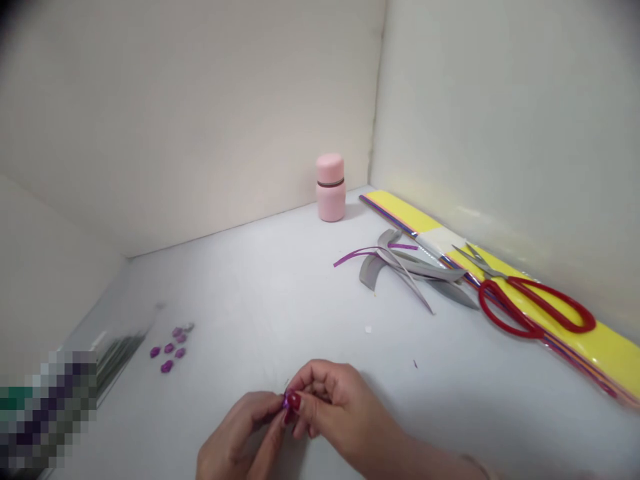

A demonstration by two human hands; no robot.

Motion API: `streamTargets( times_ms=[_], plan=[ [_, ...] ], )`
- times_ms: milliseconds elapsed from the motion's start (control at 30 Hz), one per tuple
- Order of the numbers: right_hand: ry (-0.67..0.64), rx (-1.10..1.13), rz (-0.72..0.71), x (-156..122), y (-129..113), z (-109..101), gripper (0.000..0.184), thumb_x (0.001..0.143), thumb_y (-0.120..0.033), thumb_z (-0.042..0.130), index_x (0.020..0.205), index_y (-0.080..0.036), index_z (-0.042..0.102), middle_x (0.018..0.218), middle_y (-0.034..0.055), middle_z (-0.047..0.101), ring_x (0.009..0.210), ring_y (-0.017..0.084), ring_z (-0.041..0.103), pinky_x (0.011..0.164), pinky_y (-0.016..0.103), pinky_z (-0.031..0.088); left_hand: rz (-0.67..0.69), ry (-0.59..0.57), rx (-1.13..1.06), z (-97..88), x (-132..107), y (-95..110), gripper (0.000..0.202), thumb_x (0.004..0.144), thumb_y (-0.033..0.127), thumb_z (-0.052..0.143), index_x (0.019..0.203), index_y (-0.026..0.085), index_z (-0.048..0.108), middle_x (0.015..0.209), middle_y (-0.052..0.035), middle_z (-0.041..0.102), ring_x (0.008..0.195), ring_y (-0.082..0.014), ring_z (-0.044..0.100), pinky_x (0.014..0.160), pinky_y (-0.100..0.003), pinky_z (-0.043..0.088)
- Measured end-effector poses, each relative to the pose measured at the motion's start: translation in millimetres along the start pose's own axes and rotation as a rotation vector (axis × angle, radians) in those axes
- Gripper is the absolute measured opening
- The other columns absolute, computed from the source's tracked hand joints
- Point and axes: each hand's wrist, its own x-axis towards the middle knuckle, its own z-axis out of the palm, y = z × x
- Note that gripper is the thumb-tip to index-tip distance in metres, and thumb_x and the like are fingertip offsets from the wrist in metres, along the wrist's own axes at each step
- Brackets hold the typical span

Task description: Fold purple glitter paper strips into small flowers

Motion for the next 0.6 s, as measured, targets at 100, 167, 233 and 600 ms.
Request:
streamTargets(
  times_ms=[100,167,233,600],
  plan=[
    [-0.038,0.061,0.036,-1,-3,1,0.035,0.073,-0.046,0.064,0.075,-0.012,0.057,0.058,0.0003,0.062,0.048,0.007,0.051,0.049,0.019,0.036,-0.007,-0.019,-0.053,-1.5,1,1,0.012,0.079,0.012,0.055,0.08,0.022,0.063,0.068,0.0014,0.065,0.061,-0.0105,0.061,0.058,-0.018,0.047],
    [-0.045,0.08,0.036,-3,-4,0,0.035,0.072,-0.046,0.065,0.073,-0.012,0.057,0.058,0.0011,0.062,0.048,0.008,0.052,0.048,0.019,0.035,-0.033,-0.035,-0.102,-2.9,2,3,0.011,0.079,0.014,0.056,0.08,0.021,0.064,0.068,0.0006,0.065,0.061,-0.0114,0.061,0.058,-0.019,0.048],
    [-0.044,0.093,0.026,-4,-5,0,0.035,0.07,-0.045,0.067,0.072,-0.012,0.056,0.059,0.0013,0.063,0.049,0.008,0.053,0.048,0.019,0.035,-0.048,-0.045,-0.137,-4.7,4,7,0.011,0.081,0.015,0.055,0.08,0.021,0.064,0.069,-0.0001,0.065,0.061,-0.0121,0.061,0.058,-0.02,0.048],
    [-0.014,0.063,-0.07,-7,-2,5,0.038,0.068,-0.048,0.068,0.069,-0.012,0.057,0.059,0.0014,0.064,0.048,0.008,0.054,0.047,0.019,0.036,0.131,-0.033,0.122,-4.8,0,13,0.019,0.086,0.012,0.044,0.076,0.018,0.059,0.066,-0.0015,0.061,0.06,-0.0128,0.056,0.058,-0.023,0.043]
  ],
)
